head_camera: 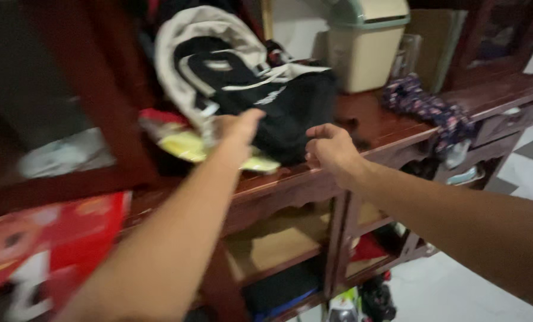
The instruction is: The person sorts through a stack of papers and folders on a wooden cabinet, flipping through documents and rearranging them. They then wipe the cabinet surface with a floral cloth and place a red folder on a backpack before adjusting the backpack straps.
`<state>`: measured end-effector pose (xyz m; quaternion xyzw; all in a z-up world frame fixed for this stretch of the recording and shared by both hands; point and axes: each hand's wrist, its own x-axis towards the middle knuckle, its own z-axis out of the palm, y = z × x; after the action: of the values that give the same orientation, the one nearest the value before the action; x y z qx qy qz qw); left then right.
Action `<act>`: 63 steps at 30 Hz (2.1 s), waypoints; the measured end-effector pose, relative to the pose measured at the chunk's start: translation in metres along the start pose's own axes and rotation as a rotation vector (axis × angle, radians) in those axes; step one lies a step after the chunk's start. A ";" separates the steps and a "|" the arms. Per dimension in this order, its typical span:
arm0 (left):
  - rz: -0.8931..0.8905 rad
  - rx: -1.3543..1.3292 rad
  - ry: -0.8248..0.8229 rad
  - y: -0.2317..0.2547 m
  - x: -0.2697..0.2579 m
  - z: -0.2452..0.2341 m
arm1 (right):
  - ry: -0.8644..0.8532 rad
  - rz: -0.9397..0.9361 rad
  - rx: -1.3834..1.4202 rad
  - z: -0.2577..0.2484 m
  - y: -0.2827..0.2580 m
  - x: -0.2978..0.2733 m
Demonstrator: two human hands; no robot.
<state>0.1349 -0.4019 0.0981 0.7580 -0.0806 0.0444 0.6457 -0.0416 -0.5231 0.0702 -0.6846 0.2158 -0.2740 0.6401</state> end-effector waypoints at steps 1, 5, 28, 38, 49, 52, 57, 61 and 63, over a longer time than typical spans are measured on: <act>-0.035 0.066 0.067 0.003 0.007 0.008 | -0.002 0.018 -0.021 -0.021 0.000 0.009; -0.260 -0.057 0.311 0.011 0.023 0.044 | -0.030 0.088 -0.008 -0.092 0.003 0.042; 0.360 -0.783 -0.492 0.090 -0.087 -0.007 | -0.399 0.359 0.922 -0.118 -0.002 0.107; -0.452 -0.761 -0.289 0.050 -0.088 -0.049 | -0.272 0.382 0.428 -0.166 0.043 0.055; -0.115 -0.850 -0.344 0.050 -0.090 -0.024 | -0.069 -0.045 -0.169 -0.157 -0.057 0.043; -0.223 -0.809 -0.536 0.037 -0.078 -0.033 | -0.302 -0.021 0.038 -0.147 -0.051 0.087; -0.124 -0.647 -0.563 0.033 -0.033 -0.031 | -0.488 0.035 0.181 -0.139 -0.025 0.170; 0.106 -0.877 -0.252 0.066 0.062 -0.049 | -0.394 -0.083 0.289 -0.140 -0.038 0.237; 0.053 -0.591 0.093 0.078 0.117 -0.056 | -0.284 -0.233 0.116 -0.145 -0.055 0.263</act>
<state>0.2381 -0.3664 0.2025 0.5318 -0.0798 0.0705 0.8401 0.0601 -0.7983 0.1554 -0.6987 0.0263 -0.2590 0.6664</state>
